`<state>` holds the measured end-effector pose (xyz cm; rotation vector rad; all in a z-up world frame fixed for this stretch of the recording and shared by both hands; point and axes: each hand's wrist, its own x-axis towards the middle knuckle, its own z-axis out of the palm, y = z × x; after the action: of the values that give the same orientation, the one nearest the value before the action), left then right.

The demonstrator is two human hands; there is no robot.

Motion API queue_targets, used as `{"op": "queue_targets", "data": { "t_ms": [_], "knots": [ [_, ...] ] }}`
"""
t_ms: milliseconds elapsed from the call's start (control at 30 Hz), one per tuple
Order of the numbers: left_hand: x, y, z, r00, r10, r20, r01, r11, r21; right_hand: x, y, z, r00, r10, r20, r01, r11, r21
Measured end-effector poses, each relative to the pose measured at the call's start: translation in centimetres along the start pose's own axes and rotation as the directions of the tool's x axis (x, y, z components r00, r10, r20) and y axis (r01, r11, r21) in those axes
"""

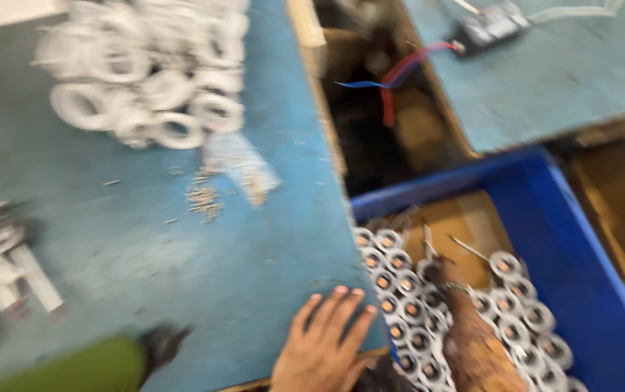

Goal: The person assembles small electronic components by inserting a black circular unit into a white plastic housing, securing it with screws using a green power drill, and placing the finished units into a blue bin.

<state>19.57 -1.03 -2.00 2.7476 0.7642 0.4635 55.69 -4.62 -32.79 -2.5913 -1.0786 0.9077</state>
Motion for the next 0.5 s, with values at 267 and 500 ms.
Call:
{"op": "queue_targets", "data": {
  "t_ms": [267,500],
  "knots": [
    [-1.6,0.1,-2.7,0.986,0.012,-0.167,-0.052,0.971,-0.234,-3.8,-4.6,-3.9,0.973,0.03,-0.229,-0.056,0.993,-0.106],
    [-8.4,-5.3,-9.5,0.853,-0.223,-0.472,0.076,0.948,-0.31,-3.1,-10.4,-4.4,0.976,-0.08,-0.202,0.053,0.989,-0.136]
  ]
}}
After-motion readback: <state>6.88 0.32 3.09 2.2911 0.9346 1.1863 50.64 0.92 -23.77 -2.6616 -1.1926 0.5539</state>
